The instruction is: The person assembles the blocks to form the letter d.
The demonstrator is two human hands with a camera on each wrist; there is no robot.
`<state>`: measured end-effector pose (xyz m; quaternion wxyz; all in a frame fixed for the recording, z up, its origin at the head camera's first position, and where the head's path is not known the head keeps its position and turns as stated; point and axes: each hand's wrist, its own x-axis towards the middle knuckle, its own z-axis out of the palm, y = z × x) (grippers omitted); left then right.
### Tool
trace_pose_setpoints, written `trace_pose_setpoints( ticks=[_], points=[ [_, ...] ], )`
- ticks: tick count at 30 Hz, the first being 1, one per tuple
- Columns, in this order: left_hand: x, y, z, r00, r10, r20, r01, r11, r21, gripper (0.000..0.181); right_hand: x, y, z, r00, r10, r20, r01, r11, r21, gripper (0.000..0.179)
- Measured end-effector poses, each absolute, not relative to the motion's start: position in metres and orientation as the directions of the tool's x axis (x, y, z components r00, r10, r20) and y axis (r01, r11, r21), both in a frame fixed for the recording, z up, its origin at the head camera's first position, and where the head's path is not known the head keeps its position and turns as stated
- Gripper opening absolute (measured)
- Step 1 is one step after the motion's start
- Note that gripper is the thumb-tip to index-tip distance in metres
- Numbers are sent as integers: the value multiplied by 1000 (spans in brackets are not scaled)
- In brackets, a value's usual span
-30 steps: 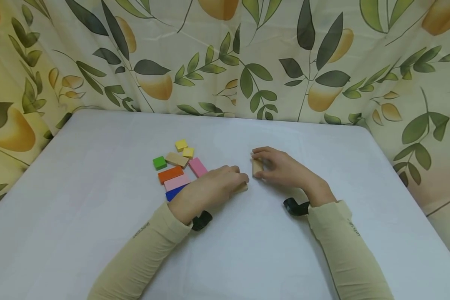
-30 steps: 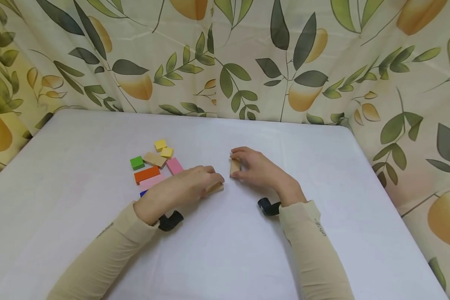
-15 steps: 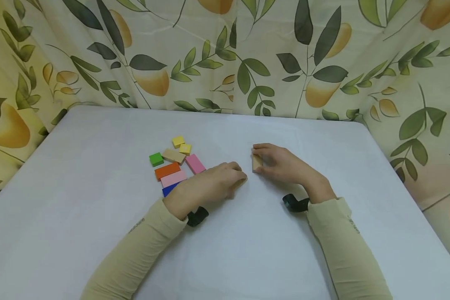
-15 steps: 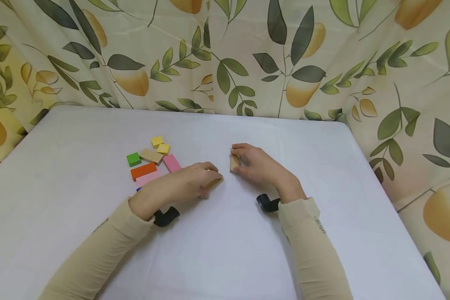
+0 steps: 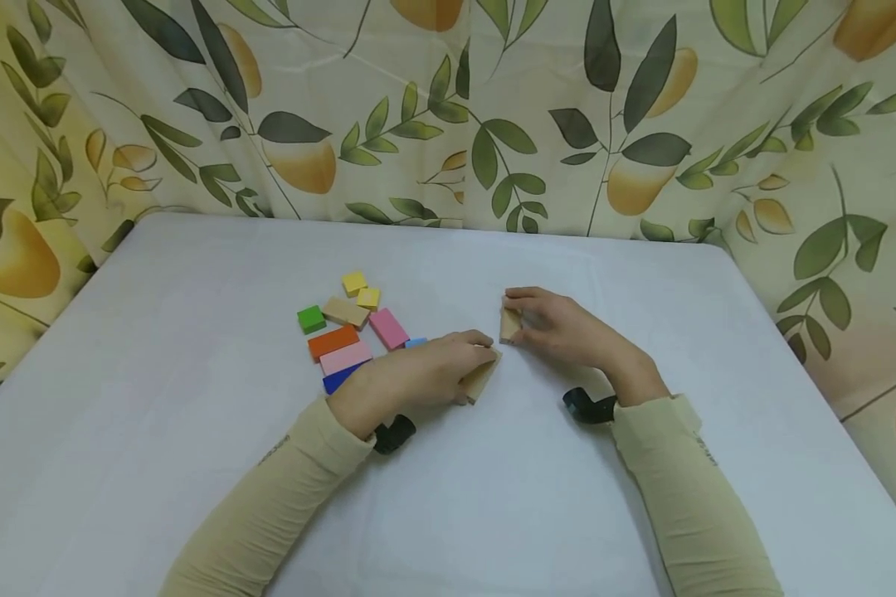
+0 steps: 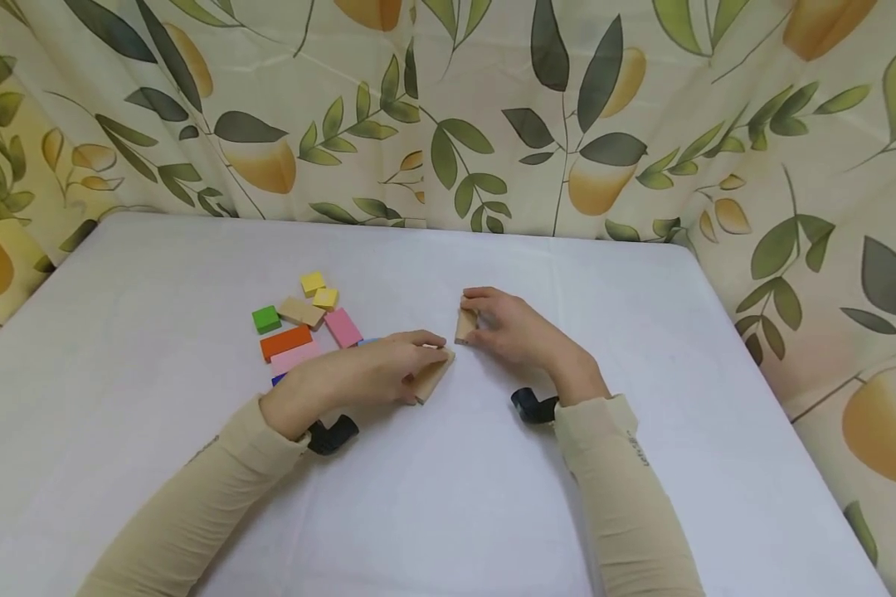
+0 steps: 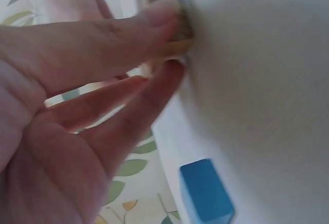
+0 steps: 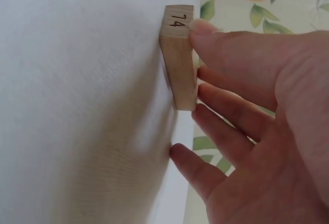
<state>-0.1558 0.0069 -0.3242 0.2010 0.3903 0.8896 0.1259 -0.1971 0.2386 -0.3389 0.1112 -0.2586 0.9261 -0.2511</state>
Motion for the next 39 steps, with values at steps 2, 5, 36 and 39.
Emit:
trace_pose_setpoints(
  ticks=[2, 5, 36, 39],
  points=[
    [-157, 10, -326, -623, 744, -241, 643, 662, 385, 66, -197, 238, -340, -842, -536, -61, -434, 740, -514, 52],
    [-158, 14, -328, -638, 741, -209, 646, 663, 378, 64, -197, 238, -339, -844, -536, -34, -451, 742, -496, 48],
    [-161, 36, -332, -729, 677, -101, 666, 735, 127, 70, -199, 239, -342, -853, -521, -29, -440, 748, -497, 46],
    [-161, 39, -333, -735, 672, -90, 666, 741, 86, 74, -198, 241, -342, -850, -524, -51, -431, 748, -505, 48]
  ],
)
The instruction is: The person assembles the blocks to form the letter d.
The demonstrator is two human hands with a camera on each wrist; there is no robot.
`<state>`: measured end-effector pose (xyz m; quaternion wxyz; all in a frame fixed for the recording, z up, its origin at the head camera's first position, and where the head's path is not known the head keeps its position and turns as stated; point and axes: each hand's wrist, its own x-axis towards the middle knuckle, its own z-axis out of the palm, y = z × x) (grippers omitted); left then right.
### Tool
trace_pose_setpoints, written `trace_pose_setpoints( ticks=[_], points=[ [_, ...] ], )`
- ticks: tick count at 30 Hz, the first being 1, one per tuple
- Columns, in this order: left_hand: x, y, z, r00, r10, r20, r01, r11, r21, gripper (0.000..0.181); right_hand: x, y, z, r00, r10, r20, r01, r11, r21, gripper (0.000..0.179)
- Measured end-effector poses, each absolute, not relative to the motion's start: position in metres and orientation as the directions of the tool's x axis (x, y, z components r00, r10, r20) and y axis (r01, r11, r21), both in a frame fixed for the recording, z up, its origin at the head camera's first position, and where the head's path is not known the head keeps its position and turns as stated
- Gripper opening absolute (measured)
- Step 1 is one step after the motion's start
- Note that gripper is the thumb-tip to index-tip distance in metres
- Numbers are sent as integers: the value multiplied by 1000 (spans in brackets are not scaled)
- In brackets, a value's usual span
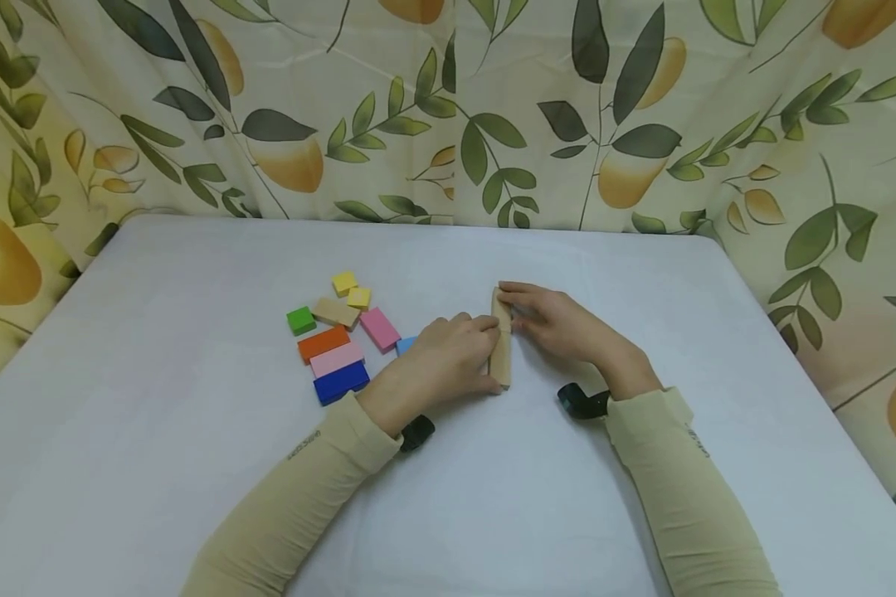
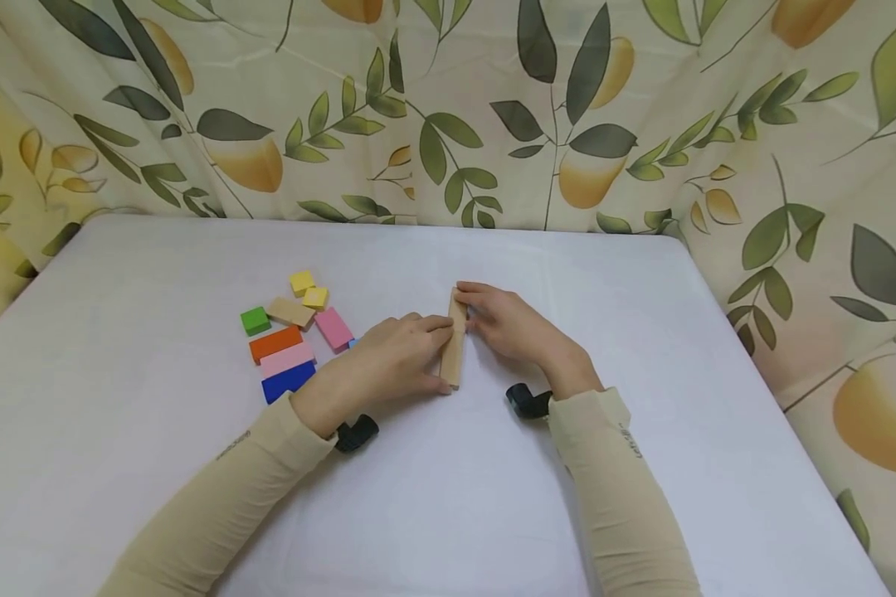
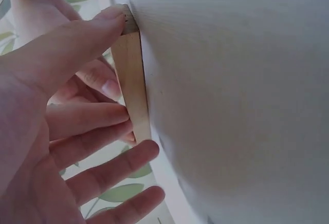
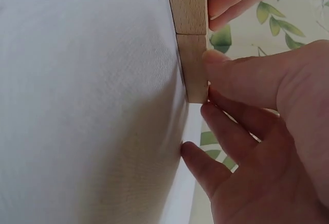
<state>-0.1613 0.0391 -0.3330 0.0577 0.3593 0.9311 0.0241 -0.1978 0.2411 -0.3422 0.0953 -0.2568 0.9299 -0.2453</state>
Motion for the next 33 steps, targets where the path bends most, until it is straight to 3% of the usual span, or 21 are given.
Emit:
trace_pose_setpoints(
  ticks=[10, 16, 27, 33],
  points=[
    [-167, 44, -334, -776, 627, -72, 621, 779, 94, 72, -197, 245, -338, -832, -525, -179, -355, 753, -555, 66],
    [-170, 43, -335, -777, 626, -63, 620, 779, 90, 70, -197, 244, -339, -819, -549, -169, -391, 749, -535, 82],
    [-175, 44, -335, -769, 637, -56, 630, 770, 103, 76, -194, 245, -341, -826, -538, -166, -399, 767, -502, 92],
    [-178, 30, -331, -788, 600, -138, 589, 800, 111, 77, -195, 244, -344, -826, -537, -174, -389, 765, -514, 91]
  ],
)
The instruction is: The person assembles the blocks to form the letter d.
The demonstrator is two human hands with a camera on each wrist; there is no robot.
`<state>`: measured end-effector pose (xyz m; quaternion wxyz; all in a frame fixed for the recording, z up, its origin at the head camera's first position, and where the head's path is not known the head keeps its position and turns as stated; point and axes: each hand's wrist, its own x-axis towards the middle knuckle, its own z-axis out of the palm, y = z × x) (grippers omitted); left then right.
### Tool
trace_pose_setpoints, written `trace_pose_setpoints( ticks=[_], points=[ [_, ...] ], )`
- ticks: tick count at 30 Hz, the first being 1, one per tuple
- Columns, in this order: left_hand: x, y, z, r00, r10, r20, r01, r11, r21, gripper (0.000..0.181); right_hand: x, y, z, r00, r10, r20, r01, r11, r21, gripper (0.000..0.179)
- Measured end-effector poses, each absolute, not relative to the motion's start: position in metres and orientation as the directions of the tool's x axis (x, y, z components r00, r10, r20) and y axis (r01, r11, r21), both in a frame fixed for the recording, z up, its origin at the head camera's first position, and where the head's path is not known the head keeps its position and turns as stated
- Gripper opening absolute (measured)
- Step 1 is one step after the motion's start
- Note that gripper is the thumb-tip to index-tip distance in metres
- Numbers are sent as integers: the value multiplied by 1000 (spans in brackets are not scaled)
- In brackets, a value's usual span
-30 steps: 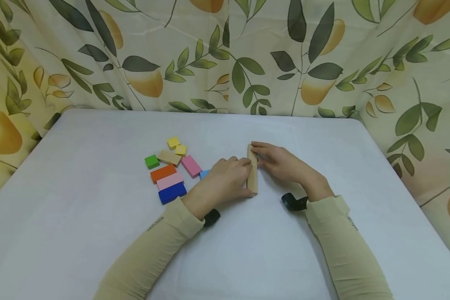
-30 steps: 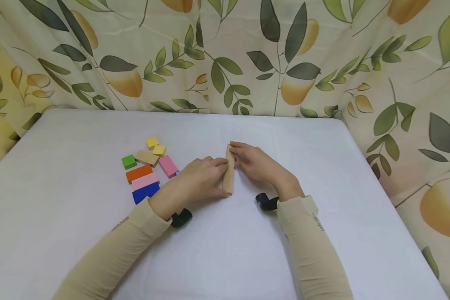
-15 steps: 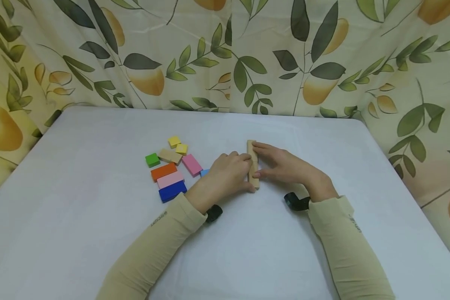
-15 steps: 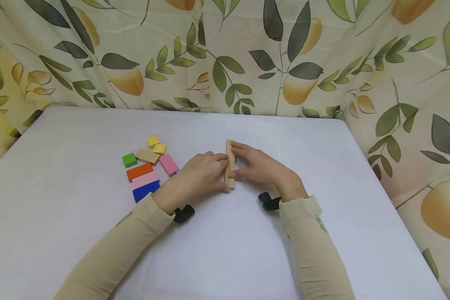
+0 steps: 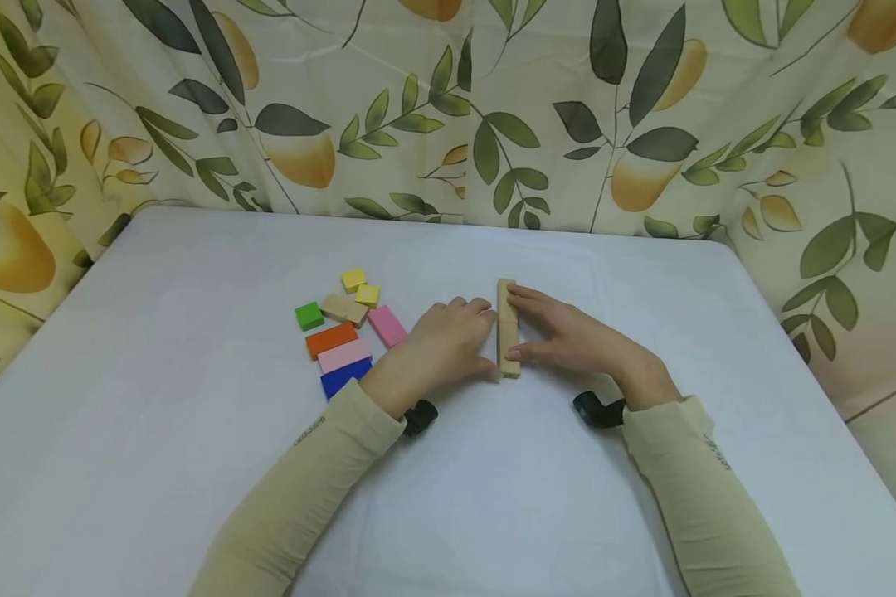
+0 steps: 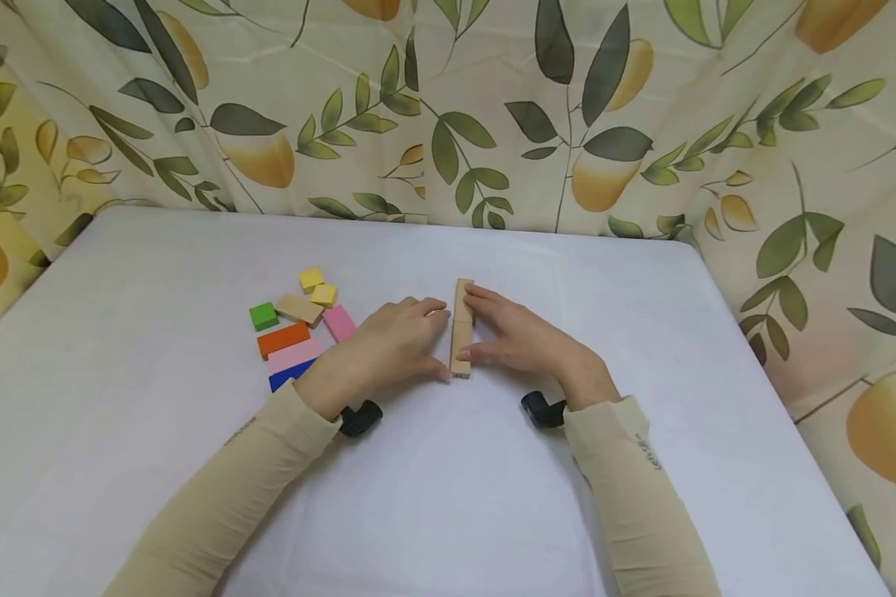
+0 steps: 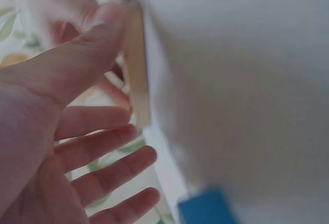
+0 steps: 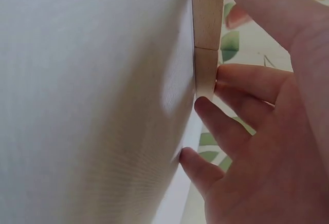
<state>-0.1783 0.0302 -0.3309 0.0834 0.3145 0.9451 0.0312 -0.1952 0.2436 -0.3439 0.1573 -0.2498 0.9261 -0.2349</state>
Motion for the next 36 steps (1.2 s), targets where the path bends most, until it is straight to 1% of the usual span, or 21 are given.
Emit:
trace_pose_setpoints(
  ticks=[5, 9, 11, 15, 20, 24, 29, 32, 36],
  points=[
    [-184, 8, -319, -812, 552, -192, 536, 834, 132, 73, -195, 242, -345, -831, -520, -198, -366, 779, -509, 95],
    [-187, -11, -306, -829, 526, -189, 503, 850, 157, 66, -194, 242, -345, -828, -518, -216, -351, 778, -521, 101],
    [-187, -19, -300, -834, 519, -185, 488, 852, 188, 62, -194, 242, -346, -825, -523, -214, -357, 776, -520, 103],
    [-187, -29, -296, -823, 528, -208, 479, 843, 246, 54, -193, 242, -345, -822, -535, -194, -380, 770, -512, 103],
    [-187, -38, -296, -812, 526, -252, 459, 843, 281, 46, -193, 241, -345, -821, -542, -179, -399, 770, -498, 97],
    [-187, -48, -299, -832, 484, -272, 419, 869, 264, 37, -194, 239, -344, -822, -540, -181, -409, 781, -472, 94],
    [-186, -54, -301, -854, 447, -265, 393, 890, 232, 27, -194, 238, -342, -830, -522, -197, -399, 801, -446, 93],
    [-185, -54, -302, -863, 431, -265, 384, 899, 212, 19, -193, 238, -342, -835, -513, -200, -389, 806, -446, 91],
    [-184, -54, -305, -870, 408, -276, 371, 911, 178, 14, -192, 237, -342, -837, -512, -191, -391, 805, -447, 88]
  ],
)
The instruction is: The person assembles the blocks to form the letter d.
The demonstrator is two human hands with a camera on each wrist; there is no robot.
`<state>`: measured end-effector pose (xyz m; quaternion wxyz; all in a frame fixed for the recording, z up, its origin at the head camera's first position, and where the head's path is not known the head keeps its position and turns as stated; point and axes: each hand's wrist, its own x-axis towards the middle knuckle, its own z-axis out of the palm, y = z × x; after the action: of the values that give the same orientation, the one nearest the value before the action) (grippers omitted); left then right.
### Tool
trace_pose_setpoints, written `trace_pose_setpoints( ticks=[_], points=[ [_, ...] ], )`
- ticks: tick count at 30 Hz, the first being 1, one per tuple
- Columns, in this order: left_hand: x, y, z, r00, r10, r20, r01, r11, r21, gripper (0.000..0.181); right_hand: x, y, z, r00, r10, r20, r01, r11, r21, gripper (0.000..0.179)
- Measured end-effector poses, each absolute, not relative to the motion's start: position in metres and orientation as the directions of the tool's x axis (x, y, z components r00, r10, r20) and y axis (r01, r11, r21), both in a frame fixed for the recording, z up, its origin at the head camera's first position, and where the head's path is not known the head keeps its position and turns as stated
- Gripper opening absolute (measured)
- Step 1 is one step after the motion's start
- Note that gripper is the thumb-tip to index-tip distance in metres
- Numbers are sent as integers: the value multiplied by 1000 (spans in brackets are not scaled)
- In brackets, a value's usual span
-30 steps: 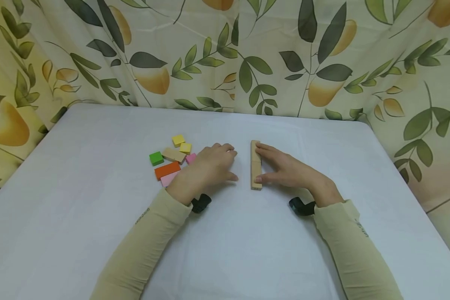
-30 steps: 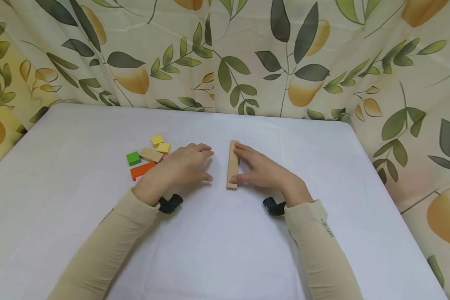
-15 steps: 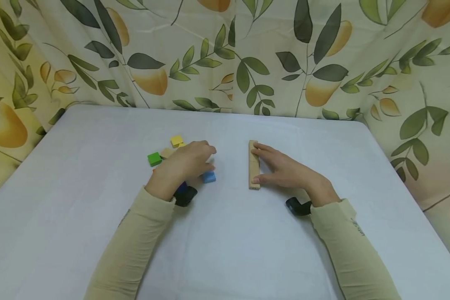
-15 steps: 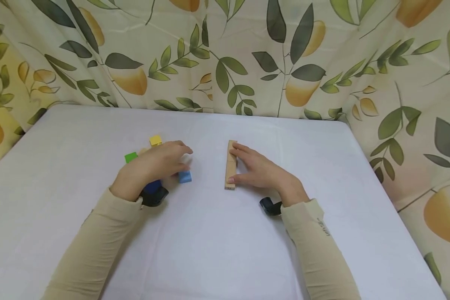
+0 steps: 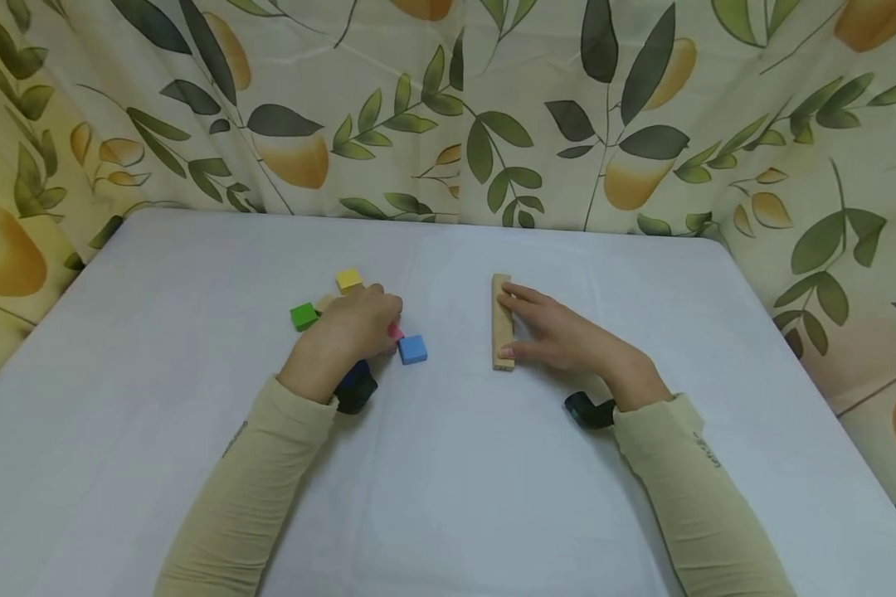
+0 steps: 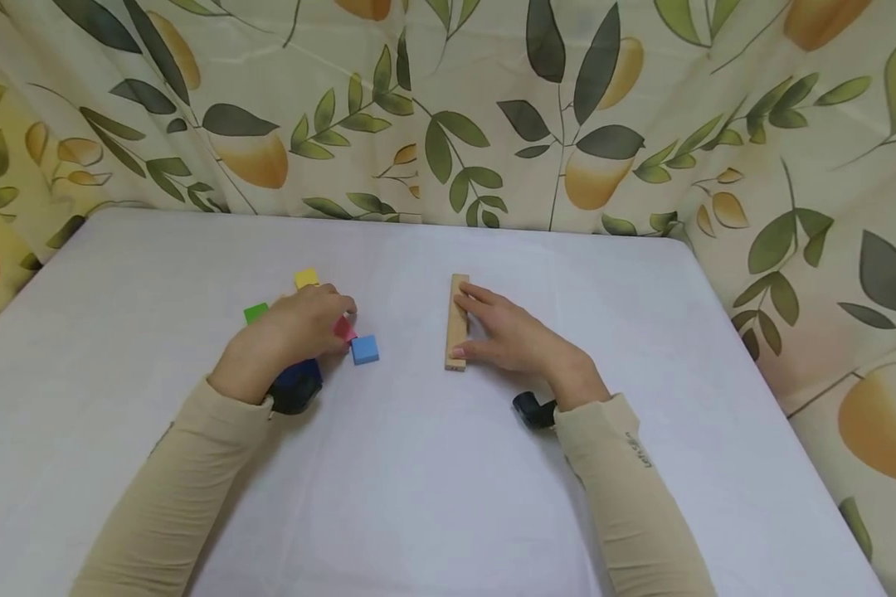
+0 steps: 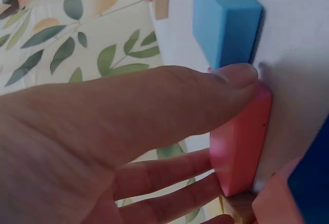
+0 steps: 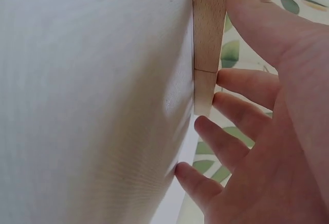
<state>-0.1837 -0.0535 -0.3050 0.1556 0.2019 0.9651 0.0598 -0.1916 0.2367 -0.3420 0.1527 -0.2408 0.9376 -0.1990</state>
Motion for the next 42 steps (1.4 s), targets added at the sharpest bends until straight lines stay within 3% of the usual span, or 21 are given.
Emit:
trace_pose_setpoints(
  ticks=[12, 24, 35, 42],
  points=[
    [-186, -54, -309, -865, 440, -240, 410, 897, 167, 9, -192, 235, -343, -840, -520, -155, -422, 805, -417, 81],
    [-178, -43, -305, -848, 525, -73, 515, 849, 116, 31, -190, 235, -343, -839, -522, -153, -411, 793, -449, 77],
    [-172, -23, -308, -799, 592, -106, 583, 806, 104, 39, -191, 235, -345, -838, -523, -154, -403, 785, -471, 78],
    [-166, -5, -311, -737, 650, -186, 630, 760, 158, 45, -191, 240, -347, -825, -542, -157, -408, 765, -499, 74]
  ],
)
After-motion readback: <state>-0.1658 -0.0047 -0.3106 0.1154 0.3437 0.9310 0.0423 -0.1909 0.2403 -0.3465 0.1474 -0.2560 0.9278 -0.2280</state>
